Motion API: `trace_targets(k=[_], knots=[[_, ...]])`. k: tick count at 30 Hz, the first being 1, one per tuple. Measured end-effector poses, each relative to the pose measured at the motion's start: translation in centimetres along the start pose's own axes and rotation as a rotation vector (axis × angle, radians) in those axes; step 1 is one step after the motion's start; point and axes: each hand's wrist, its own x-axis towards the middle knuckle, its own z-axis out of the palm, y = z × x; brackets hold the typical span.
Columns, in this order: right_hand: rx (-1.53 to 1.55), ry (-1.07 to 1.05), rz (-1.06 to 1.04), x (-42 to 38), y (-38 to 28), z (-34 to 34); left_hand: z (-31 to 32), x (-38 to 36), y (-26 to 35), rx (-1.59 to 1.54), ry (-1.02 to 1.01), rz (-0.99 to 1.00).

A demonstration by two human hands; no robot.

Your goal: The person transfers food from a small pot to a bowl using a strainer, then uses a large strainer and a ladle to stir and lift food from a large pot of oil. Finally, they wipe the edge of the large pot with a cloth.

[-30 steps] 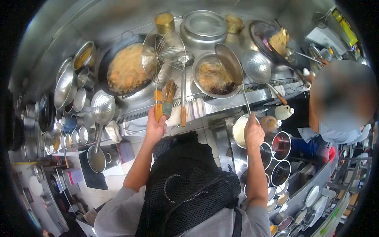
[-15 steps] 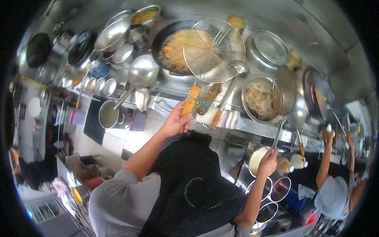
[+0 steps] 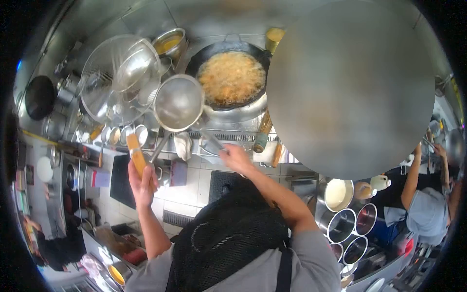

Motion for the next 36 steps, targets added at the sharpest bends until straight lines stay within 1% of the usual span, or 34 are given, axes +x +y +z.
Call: trace_targets(k=[1, 2, 4, 6, 7, 8, 10, 14, 16, 17, 19, 20, 22, 24, 25, 26, 27, 29, 30, 31, 33, 34, 36], knots=[[0.007, -0.049, 0.008, 2.2, 0.3, 2.0, -1.5, -0.2, -0.5, 0.006, -0.013, 0.027], [0.011, -0.036, 0.007, 3.9, 0.1, 3.8, -2.4, -0.7, -0.6, -0.009, 0.002, 0.014], [0.108, -0.128, 0.142, 6.6, -0.1, 6.8, -4.0, -1.6, -0.9, -0.022, 0.013, 0.002], [0.115, -0.153, 0.145, 8.2, 0.7, 8.5, -5.7, -2.1, -1.4, 0.023, -0.012, -0.058], [0.121, -0.176, 0.156, 8.6, 1.3, 9.1, -6.3, -2.0, -1.8, 0.022, -0.032, -0.061], [0.127, -0.155, 0.173, 8.6, 2.2, 9.6, -6.8, -2.1, -2.4, -0.006, -0.029, -0.095], [0.025, -0.109, 0.133, 8.3, 3.7, 9.9, -7.4, -1.8, -3.4, -0.073, -0.039, -0.151], [-0.058, -0.103, 0.159, 7.2, 2.8, 9.3, -7.4, -0.1, -4.6, -0.132, -0.095, -0.206], [-0.146, 0.046, 0.108, 6.7, 3.1, 8.9, -7.1, 0.8, -5.1, -0.188, -0.126, -0.262], [-0.141, 0.054, 0.112, 6.8, 3.6, 8.7, -6.8, 1.4, -5.3, -0.186, -0.135, -0.263], [-0.519, 0.197, -0.092, 6.8, 4.2, 8.1, -6.0, 2.2, -5.3, -0.199, -0.181, -0.270], [-0.512, 0.208, -0.084, 6.6, 4.7, 7.3, -5.7, 2.4, -5.3, -0.194, -0.195, -0.272], [-0.519, 0.463, -0.274, 4.4, 4.0, 4.0, -4.9, 2.7, -5.2, -0.192, -0.207, -0.284], [-0.551, 0.853, -0.086, 1.5, 4.3, -1.1, -3.8, 2.9, -4.9, -0.195, -0.231, -0.283], [-0.835, 0.988, 0.003, 1.1, 6.5, -4.2, -3.2, 2.8, -4.8, -0.198, -0.237, -0.276], [-0.799, 1.036, 0.149, 0.9, 8.4, -6.2, -2.8, 2.9, -5.0, -0.197, -0.249, -0.276], [-0.762, 0.987, 0.289, 1.6, 10.9, -7.9, -2.4, 3.1, -5.4, -0.201, -0.272, -0.278], [-0.848, 0.775, 0.467, 3.0, 12.4, -9.8, -0.6, 3.4, -5.3, -0.211, -0.305, -0.269], [-0.953, 0.628, 0.549, 4.2, 14.4, -10.5, 0.5, 3.5, -4.8, -0.233, -0.320, -0.285], [-0.926, 0.607, 0.589, 5.3, 16.3, -10.8, 1.4, 3.6, -4.4, -0.250, -0.336, -0.301], [-0.856, 0.580, 0.721, 5.2, 12.9, -11.2, 2.8, 3.8, -4.1, -0.223, -0.374, -0.300], [-0.840, 0.587, 0.730, 5.2, 13.0, -11.4, 3.7, 3.6, -3.8, -0.219, -0.381, -0.298], [-0.627, 0.713, 0.512, 4.7, 13.7, -12.3, 5.0, 3.4, -3.9, -0.211, -0.395, -0.302]])
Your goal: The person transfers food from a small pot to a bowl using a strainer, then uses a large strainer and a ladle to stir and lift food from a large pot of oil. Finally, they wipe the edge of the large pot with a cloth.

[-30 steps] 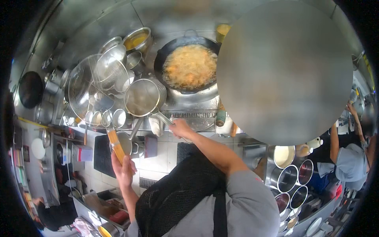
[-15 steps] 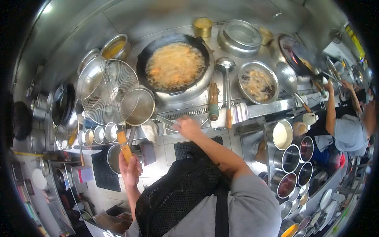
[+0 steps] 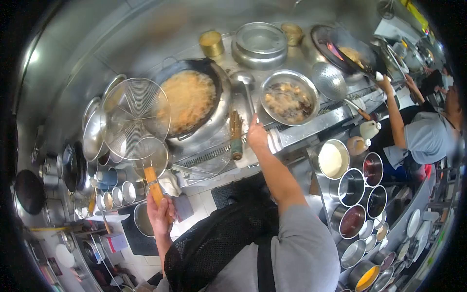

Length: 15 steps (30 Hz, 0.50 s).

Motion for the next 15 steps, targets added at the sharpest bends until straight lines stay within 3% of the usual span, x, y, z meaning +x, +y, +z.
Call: trace_targets(k=[4, 11, 15], knots=[[0.170, 0.037, -0.027, -2.7, 2.0, 0.7, 2.4, 0.5, -0.5, 0.039, -0.030, 0.002], [0.205, -0.039, -0.097, -1.0, 4.4, 0.8, 7.0, 1.9, -1.1, 0.114, -0.084, -0.039], [0.546, 0.079, -0.087, -4.9, 4.9, -5.7, 7.8, 2.1, -1.4, 0.105, -0.133, -0.078]])
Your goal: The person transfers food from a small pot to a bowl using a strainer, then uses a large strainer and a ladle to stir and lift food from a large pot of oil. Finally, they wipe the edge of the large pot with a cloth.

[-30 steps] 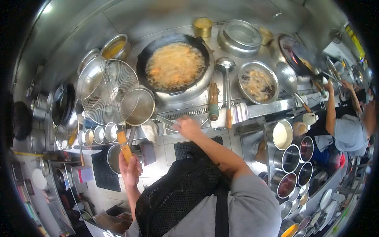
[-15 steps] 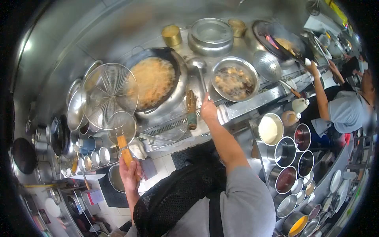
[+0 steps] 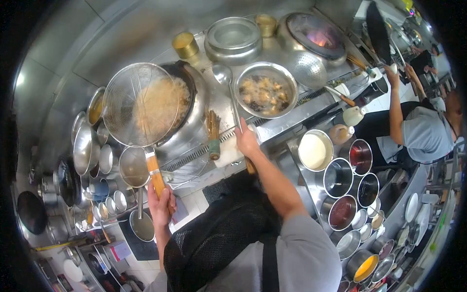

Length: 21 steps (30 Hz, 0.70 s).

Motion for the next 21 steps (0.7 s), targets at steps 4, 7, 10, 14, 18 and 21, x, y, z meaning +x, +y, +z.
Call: trace_targets(k=[4, 7, 10, 14, 18, 21], knots=[[0.190, -0.098, 0.077, -7.5, -0.7, -6.7, 0.4, 1.1, -0.9, 0.024, -0.064, 0.000], [0.640, -0.258, 0.333, -10.6, -2.6, -10.6, 1.3, 1.7, -1.3, 0.023, -0.090, -0.016], [0.555, -0.162, 0.339, -11.4, -1.5, -12.9, 2.3, 2.1, -1.8, 0.003, -0.096, -0.032], [0.265, -0.128, 0.296, -9.9, 3.2, -15.2, 3.4, 2.4, -2.7, 0.013, -0.118, -0.040], [-0.021, -0.087, 0.250, -7.5, 1.5, -17.0, 4.0, 2.1, -3.6, 0.025, -0.090, -0.059], [-0.213, -0.024, 0.086, -5.1, 3.6, -16.8, 4.4, 1.7, -3.9, 0.012, -0.079, -0.057]])
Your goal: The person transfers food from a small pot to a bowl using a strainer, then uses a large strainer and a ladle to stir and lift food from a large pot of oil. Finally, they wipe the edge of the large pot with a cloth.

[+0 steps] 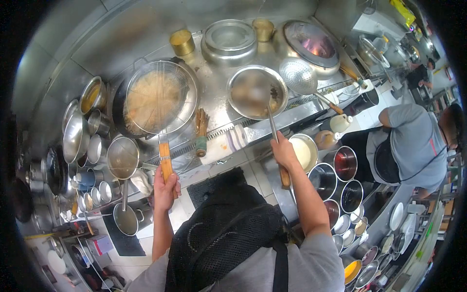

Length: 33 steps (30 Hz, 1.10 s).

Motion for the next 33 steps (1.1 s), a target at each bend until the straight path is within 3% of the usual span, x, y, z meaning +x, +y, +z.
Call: trace_targets(k=[1, 3, 5, 8, 9, 11, 22, 27, 33], knots=[[-0.002, 0.002, -0.004, 0.8, 0.1, 0.0, 0.1, -0.2, -0.2, -0.003, 0.001, 0.004], [0.402, -0.259, 0.280, 2.4, -0.3, -0.1, 0.2, -0.3, -0.4, -0.010, 0.024, 0.009], [0.551, -0.278, 0.370, 3.3, -1.3, -0.4, 0.1, -0.3, -0.6, -0.017, 0.028, 0.022], [1.184, -0.336, 0.688, 4.4, -1.3, -0.8, 0.1, -0.4, -0.6, -0.024, 0.044, 0.035], [1.178, -0.344, 0.682, 4.4, -1.5, -1.1, 0.1, -0.3, -0.4, -0.022, 0.052, 0.037], [1.458, -0.415, 0.691, 3.5, -1.7, -1.6, 0.2, -0.1, -0.1, -0.028, 0.069, 0.040], [1.566, -0.440, 0.615, 0.2, -4.0, -4.9, -0.7, 3.8, 0.1, 0.046, 0.015, 0.054], [1.445, -0.311, 0.651, -0.9, -8.4, -7.2, -0.8, 6.3, 0.1, -0.012, 0.020, 0.005], [1.349, -0.410, 0.723, -0.3, -11.2, -8.7, -2.8, 8.5, 0.3, -0.127, 0.022, -0.045]])
